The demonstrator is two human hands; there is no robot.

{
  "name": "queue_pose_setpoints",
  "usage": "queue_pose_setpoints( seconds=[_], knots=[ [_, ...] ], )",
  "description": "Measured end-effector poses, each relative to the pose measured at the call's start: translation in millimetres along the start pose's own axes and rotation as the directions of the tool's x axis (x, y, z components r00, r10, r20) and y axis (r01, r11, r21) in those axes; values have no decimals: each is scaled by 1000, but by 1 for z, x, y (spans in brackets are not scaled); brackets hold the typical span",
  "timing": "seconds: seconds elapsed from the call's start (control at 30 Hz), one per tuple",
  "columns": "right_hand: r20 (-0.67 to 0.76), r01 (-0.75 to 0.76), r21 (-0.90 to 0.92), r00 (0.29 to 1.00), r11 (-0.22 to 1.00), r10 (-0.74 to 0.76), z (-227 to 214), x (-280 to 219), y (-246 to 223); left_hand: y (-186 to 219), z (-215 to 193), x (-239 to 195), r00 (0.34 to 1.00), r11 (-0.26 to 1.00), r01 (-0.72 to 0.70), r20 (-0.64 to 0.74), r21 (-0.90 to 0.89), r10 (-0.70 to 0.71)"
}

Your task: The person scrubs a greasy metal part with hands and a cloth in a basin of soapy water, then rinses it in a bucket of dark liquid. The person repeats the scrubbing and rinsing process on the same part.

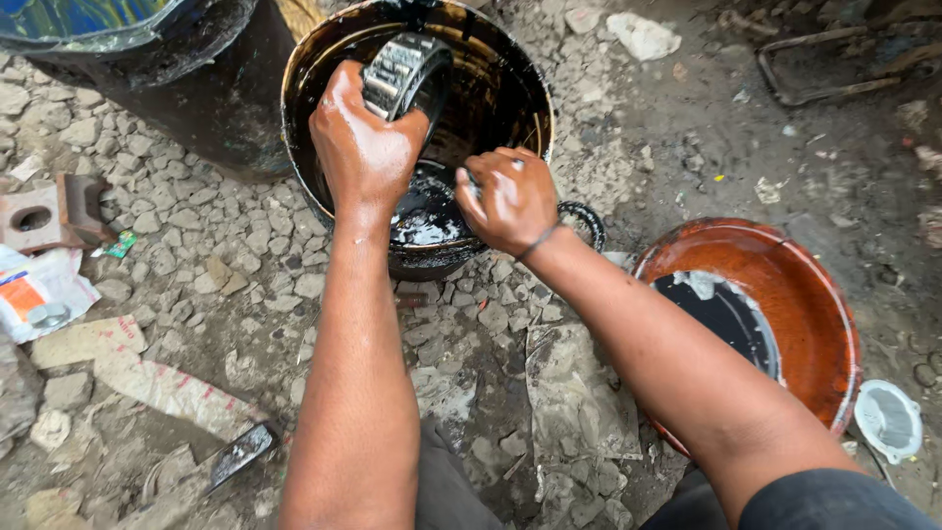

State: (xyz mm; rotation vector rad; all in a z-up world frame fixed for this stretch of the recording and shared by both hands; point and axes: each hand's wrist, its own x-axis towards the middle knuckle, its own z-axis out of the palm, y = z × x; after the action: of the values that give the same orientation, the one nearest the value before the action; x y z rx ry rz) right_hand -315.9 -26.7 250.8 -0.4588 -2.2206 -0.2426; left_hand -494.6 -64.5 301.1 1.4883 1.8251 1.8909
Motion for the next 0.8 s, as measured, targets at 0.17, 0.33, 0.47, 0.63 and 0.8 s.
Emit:
queue_pose_setpoints(
  seconds=[0.17, 0.33, 0.47, 0.63, 0.8],
  knots=[
    [251, -227, -108, 936, 968, 247, 3, -26, -11, -3, 4, -1, 1000, 993, 17, 4, -116, -17],
    [180, -245, -115, 948, 963, 263, 0, -54, -15, -7, 14, -6, 998, 951, 55, 21, -305, -51],
    [291, -212, -123, 926, 970, 239, -9, -85, -16, -10, 19, -11, 990, 893, 141, 39, -428, -138],
    [362, -191, 3, 915, 982, 177, -40, -96, -12, -6, 7, -12, 969, 758, 239, 96, -607, -228],
    [227, -168, 141, 965, 976, 134, -54, -8, 29, -5, -2, -10, 930, 648, 360, 200, -671, -309]
  ],
)
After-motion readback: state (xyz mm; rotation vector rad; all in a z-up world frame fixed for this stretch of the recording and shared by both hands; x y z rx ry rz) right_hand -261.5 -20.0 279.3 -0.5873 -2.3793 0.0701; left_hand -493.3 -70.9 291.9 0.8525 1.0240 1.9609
